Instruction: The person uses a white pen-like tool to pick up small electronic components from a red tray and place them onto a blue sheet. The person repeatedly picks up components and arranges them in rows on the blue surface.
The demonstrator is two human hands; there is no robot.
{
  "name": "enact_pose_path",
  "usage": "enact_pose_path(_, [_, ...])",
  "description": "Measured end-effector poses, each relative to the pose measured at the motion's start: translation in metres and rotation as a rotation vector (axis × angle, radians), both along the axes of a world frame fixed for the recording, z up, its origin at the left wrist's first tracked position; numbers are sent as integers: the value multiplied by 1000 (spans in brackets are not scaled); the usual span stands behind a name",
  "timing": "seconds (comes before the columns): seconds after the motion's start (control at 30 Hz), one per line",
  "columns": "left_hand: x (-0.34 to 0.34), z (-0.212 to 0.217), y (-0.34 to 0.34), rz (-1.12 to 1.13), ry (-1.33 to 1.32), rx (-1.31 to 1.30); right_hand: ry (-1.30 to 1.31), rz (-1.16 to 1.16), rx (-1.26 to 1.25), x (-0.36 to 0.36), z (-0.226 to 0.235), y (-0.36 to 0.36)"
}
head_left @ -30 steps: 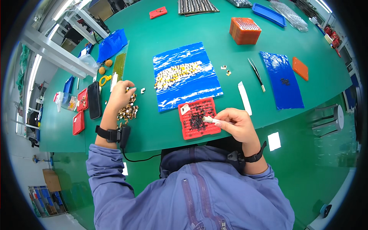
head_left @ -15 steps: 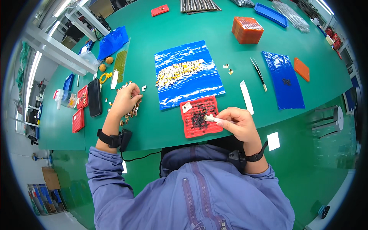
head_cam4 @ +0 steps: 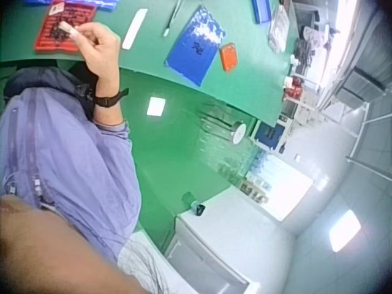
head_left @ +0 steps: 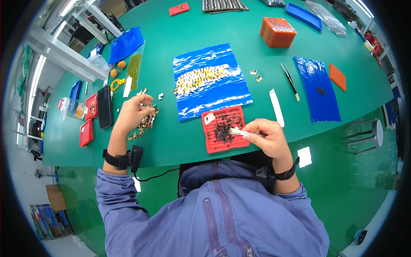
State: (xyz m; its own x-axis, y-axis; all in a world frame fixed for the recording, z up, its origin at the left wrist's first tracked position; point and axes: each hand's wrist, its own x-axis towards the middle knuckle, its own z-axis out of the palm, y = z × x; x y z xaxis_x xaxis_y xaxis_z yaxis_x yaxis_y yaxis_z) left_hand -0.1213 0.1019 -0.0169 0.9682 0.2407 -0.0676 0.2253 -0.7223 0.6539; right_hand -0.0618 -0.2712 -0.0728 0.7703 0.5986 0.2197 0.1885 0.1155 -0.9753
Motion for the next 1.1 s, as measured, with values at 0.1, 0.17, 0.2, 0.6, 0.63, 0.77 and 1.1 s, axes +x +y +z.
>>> enact_pose_path(0.1, [-4, 2, -1, -44, -6, 48, -8, -7, 3, 0, 1, 1])
enact_pose_path(0.17, [-7, 7, -14, -88, -35, -2, -13, -11, -2, -1, 2, 1])
enact_pose_path(0.2, [-8, 8, -22, -116, -57, -76, -11, -3, -14, -1, 2, 0])
enact_pose_path(0.6, [-4, -7, -145, -365, -4, -1029, -149, 50, -38, 0, 9, -1])
enact_pose_path(0.63, [0, -14, -148, -368, -10, -1072, -143, 67, -50, 1, 11, -1])
enact_pose_path(0.77, [5, -27, -154, -320, 105, -1348, -101, 58, -46, 1, 3, -3])
enact_pose_path(1.1, [6, -33, -157, -375, 234, -1464, -128, 78, -46, 6, 9, -6])
